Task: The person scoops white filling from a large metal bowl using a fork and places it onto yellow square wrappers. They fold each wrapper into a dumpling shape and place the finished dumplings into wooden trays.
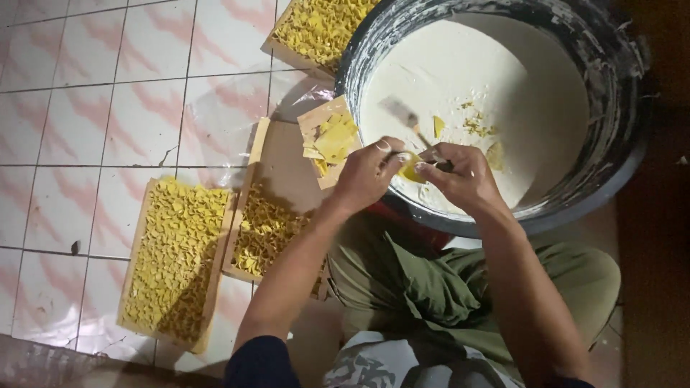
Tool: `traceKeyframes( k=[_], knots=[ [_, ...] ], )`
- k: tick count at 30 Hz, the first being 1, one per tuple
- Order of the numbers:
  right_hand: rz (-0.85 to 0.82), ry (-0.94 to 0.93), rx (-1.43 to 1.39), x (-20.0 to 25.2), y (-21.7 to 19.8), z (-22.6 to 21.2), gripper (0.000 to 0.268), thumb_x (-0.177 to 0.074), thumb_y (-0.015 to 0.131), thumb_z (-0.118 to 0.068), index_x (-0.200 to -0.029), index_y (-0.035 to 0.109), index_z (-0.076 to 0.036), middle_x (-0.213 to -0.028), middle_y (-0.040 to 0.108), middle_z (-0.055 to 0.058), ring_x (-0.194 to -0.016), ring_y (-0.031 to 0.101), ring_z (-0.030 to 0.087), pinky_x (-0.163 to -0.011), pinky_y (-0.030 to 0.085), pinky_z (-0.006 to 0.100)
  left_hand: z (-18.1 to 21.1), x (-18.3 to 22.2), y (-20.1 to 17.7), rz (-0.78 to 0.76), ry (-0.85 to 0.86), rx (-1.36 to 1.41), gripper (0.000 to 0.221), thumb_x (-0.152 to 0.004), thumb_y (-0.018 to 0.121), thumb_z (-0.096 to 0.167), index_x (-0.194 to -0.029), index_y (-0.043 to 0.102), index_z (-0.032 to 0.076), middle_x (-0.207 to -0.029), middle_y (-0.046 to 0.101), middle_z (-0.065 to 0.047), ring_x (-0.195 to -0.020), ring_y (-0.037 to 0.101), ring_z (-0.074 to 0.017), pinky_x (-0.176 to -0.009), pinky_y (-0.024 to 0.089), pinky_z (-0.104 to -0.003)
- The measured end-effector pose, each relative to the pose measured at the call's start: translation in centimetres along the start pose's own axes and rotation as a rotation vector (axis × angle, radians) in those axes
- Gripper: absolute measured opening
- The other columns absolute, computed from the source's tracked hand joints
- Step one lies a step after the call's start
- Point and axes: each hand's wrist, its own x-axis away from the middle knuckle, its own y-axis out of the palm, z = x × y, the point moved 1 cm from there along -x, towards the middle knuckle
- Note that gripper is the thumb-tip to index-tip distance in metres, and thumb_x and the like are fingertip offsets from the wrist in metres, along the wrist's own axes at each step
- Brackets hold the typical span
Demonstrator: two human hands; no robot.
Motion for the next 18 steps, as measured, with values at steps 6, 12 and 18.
traceKeyframes(
  k=[6, 12, 18],
  knots=[
    [0.21, 0.033, -0.108, 1.2, 1.0, -0.4, 0.012, -0.089, 0.078, 0.001, -0.099, 0.072, 0.005, -0.067, 0.06, 0.011, -0.055, 0.049, 0.007, -0.045, 0.038, 0.02, 2.0, 1.4, 3.3, 0.188, -0.232, 0.72, 0.047, -0.08, 0.085, 0.025, -0.117, 0.061, 0.006, -0.089, 0.069, -0.008, -0.083, 0.073, -0.0148, -0.069, 0.064, -0.031],
    [0.286, 0.226, -0.366, 2.2, -0.3, -0.5, 0.011, -0.092, 0.075, -0.001, -0.098, 0.068, 0.004, -0.061, 0.047, 0.003, -0.043, 0.043, 0.004, -0.034, 0.032, 0.02, 1.1, 1.4, 6.5, 0.216, -0.226, 0.985, 0.039, -0.08, 0.082, 0.002, -0.116, 0.067, 0.002, -0.094, 0.068, -0.007, -0.088, 0.069, -0.0135, -0.074, 0.06, -0.031],
    [0.232, 0.254, -0.374, 2.5, -0.7, -0.4, 0.007, -0.099, 0.069, -0.003, -0.093, 0.067, 0.0, -0.052, 0.045, 0.001, -0.042, 0.041, 0.003, -0.037, 0.03, 0.018, 2.0, 1.2, 6.5, 0.294, -0.421, 1.04, 0.018, -0.093, 0.075, 0.023, -0.087, 0.068, 0.009, -0.079, 0.07, -0.003, -0.072, 0.068, -0.0085, -0.063, 0.055, -0.019]
  ],
)
